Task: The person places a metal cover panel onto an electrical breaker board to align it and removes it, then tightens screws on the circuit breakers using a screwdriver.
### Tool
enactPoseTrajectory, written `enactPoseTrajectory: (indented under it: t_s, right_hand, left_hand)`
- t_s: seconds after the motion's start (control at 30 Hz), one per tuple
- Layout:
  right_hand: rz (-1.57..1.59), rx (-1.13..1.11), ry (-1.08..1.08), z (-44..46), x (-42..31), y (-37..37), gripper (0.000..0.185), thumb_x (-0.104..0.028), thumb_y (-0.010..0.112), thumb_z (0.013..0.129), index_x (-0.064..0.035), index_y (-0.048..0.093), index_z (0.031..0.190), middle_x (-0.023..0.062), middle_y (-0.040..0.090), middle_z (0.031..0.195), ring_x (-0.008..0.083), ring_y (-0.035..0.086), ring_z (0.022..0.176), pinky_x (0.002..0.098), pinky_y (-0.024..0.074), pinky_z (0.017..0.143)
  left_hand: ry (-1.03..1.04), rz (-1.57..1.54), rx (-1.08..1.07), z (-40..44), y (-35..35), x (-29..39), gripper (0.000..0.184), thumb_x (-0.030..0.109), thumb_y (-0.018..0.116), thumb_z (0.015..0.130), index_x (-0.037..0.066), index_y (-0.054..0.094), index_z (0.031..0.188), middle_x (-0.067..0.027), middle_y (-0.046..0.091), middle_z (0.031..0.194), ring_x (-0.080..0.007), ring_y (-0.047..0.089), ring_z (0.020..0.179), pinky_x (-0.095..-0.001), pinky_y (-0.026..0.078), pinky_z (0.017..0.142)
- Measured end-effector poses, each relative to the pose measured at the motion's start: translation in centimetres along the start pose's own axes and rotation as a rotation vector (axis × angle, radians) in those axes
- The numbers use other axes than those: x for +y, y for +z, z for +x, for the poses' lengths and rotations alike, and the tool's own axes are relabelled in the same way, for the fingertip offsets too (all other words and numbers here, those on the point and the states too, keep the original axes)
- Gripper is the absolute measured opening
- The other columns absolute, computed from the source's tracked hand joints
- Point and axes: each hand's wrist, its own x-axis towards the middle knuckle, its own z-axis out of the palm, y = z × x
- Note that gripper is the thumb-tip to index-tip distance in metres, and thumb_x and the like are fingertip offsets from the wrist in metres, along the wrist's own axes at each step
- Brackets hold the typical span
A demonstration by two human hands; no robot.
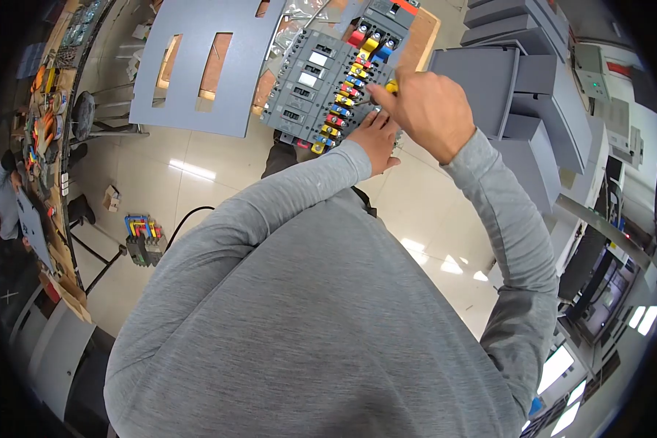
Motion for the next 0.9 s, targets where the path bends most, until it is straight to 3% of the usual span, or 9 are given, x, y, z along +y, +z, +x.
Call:
enactPoseTrajectory:
  t_s: [0.13, 0.23, 0.33, 0.53, 0.63, 0.9]
  right_hand:
    - [-0.06, 0.33, -0.21, -0.7, 0.5, 1.6, 0.021, -0.013, 0.064, 0.086, 0.0059, 0.059, 0.094, 0.0205, 0.063, 0.092, 0.0355, 0.07, 0.067, 0.0426, 0.0584, 0.058]
    - [-0.138, 0.229, -0.184, -0.8, 0.3, 1.5, 0.019, -0.012, 0.063, 0.085, 0.0038, 0.06, 0.095, 0.0202, 0.062, 0.092, 0.0348, 0.071, 0.067, 0.0422, 0.0589, 0.058]
    - [-0.128, 0.038, -0.018, -0.3, 0.0, 1.1, 0.023, -0.017, 0.065, 0.092, 0.0012, 0.056, 0.103, 0.0219, 0.059, 0.1, 0.0379, 0.069, 0.076, 0.0451, 0.0571, 0.064]
    - [-0.051, 0.187, -0.148, -0.8, 0.3, 1.9, 0.021, -0.015, 0.062, 0.088, -0.0018, 0.056, 0.104, 0.016, 0.061, 0.092, 0.0318, 0.071, 0.079, 0.0411, 0.0598, 0.062]
    - [-0.189, 0.253, -0.254, -0.6, 0.6, 3.3, 0.02, -0.016, 0.063, 0.089, -0.0045, 0.056, 0.104, 0.013, 0.061, 0.09, 0.0292, 0.071, 0.082, 0.0391, 0.0597, 0.064]
    - [-0.298, 0.118, -0.319, 0.1, 1.0, 1.9, 0.021, -0.015, 0.067, 0.085, -0.0044, 0.056, 0.099, 0.0106, 0.064, 0.076, 0.0277, 0.071, 0.065, 0.0379, 0.0563, 0.05]
  left_hand:
    - [0.03, 0.006, 0.107, 0.0, 1.6, -0.6, 0.078, 0.053, 0.056, 0.096, -0.011, 0.048, 0.139, -0.0232, 0.031, 0.155, -0.0404, 0.019, 0.149, -0.0495, 0.022, 0.122]
    - [0.04, 0.028, 0.104, 0.1, 1.6, -0.5, 0.076, 0.053, 0.055, 0.096, -0.01, 0.05, 0.139, -0.0232, 0.029, 0.156, -0.0402, 0.018, 0.149, -0.0493, 0.022, 0.122]
    - [0.03, 0.069, 0.096, -0.1, 1.5, -0.3, 0.074, 0.053, 0.055, 0.096, -0.009, 0.052, 0.137, -0.0227, 0.029, 0.156, -0.0401, 0.018, 0.15, -0.0493, 0.021, 0.122]
    - [0.035, 0.05, 0.084, -0.2, 0.9, -0.4, 0.075, 0.052, 0.057, 0.096, -0.01, 0.051, 0.138, -0.0217, 0.03, 0.156, -0.0399, 0.019, 0.149, -0.0489, 0.019, 0.123]
    - [0.02, -0.044, 0.056, -0.3, 0.7, -0.3, 0.078, 0.051, 0.057, 0.095, -0.011, 0.046, 0.14, -0.0218, 0.03, 0.156, -0.0396, 0.019, 0.149, -0.049, 0.018, 0.123]
    - [-0.01, -0.018, -0.025, -0.4, -0.5, 0.2, 0.079, 0.051, 0.058, 0.095, -0.012, 0.043, 0.141, -0.0229, 0.031, 0.155, -0.0394, 0.02, 0.149, -0.0492, 0.018, 0.123]
